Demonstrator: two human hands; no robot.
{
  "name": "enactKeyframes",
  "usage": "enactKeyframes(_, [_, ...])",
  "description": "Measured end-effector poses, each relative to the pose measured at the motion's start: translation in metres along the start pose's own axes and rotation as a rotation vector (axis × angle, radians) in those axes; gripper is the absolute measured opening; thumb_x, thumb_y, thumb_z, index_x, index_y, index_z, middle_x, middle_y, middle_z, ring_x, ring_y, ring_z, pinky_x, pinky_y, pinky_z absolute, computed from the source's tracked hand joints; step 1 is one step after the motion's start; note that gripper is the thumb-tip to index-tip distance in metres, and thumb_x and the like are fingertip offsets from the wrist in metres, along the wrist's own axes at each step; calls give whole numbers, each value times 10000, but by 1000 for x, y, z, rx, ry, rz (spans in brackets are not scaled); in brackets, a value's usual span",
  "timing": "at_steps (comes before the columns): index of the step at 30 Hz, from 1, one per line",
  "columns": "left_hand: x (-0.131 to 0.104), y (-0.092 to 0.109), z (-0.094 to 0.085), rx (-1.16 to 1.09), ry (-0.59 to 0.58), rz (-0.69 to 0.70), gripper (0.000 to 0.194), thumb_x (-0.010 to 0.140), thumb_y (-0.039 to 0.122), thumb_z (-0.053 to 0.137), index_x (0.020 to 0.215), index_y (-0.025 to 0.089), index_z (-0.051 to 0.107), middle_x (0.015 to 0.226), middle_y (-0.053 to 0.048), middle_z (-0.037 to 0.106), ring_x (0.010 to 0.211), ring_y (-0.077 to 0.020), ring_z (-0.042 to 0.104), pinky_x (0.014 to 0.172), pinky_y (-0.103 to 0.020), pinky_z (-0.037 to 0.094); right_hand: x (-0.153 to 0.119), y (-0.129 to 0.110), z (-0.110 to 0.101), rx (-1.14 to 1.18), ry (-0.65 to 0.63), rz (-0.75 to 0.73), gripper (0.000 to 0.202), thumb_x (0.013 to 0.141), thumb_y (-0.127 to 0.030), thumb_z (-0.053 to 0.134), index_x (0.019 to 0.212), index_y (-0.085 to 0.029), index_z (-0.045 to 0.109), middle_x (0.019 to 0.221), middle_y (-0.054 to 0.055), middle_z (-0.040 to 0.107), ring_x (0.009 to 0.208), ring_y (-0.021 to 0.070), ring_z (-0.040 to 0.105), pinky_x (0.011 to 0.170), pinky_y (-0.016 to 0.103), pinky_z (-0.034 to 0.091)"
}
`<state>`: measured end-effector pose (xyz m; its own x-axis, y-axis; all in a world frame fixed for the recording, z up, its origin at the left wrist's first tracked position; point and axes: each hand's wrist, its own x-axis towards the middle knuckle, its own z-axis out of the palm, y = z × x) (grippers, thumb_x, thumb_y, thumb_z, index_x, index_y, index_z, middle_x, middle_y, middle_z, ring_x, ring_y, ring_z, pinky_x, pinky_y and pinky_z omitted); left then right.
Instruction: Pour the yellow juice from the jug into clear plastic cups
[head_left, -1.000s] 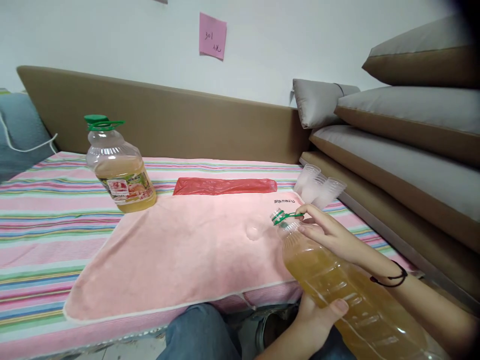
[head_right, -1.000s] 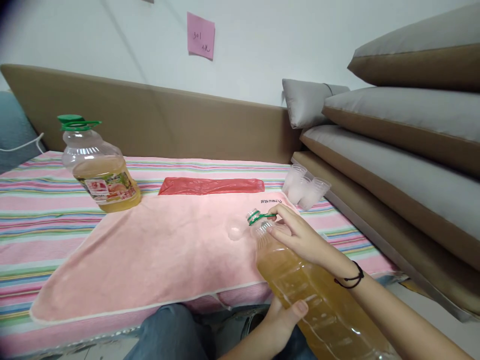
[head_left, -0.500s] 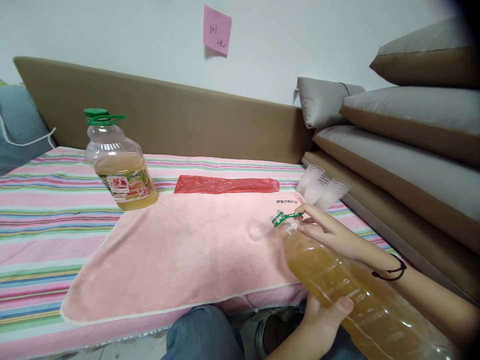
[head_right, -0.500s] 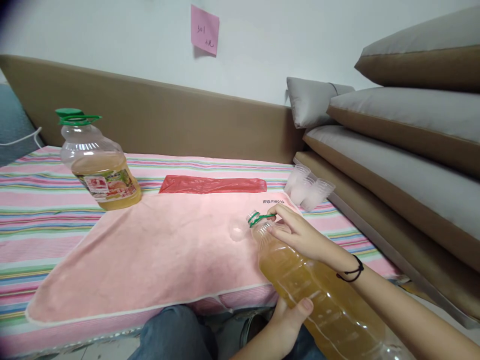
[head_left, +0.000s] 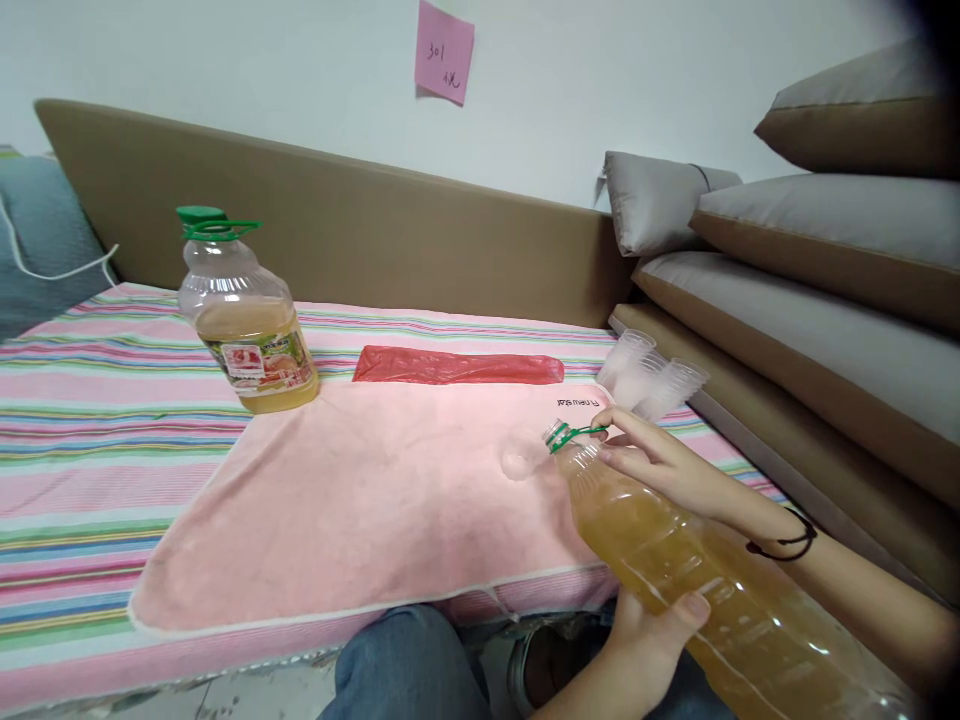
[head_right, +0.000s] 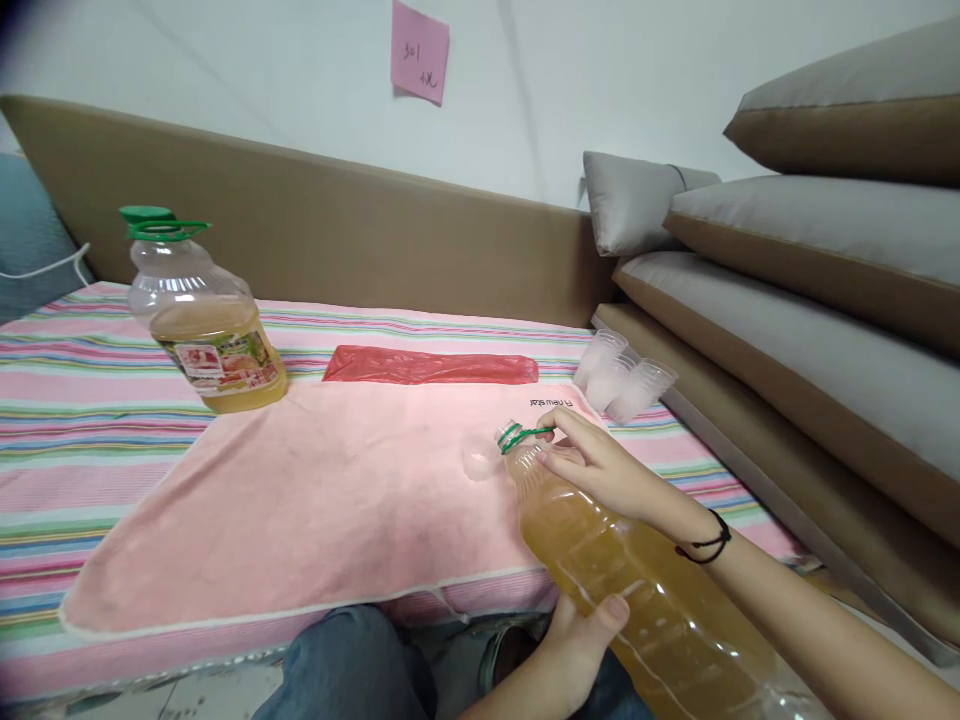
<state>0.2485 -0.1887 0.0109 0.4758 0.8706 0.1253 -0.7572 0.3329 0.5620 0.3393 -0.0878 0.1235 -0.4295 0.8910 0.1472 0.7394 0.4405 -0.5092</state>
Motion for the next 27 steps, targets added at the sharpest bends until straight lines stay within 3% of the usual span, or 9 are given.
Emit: enactKeyframes(27, [1, -14, -6, -56, -29, 41, 634, 735, 502, 736, 1269, 194, 585, 1312, -112, 619, 1256, -305, 539, 1098, -464, 385, 3, -2, 4, 42, -31, 49, 297, 902, -502, 469, 995, -226, 523, 991, 57, 602, 938, 233, 599, 837, 379, 476])
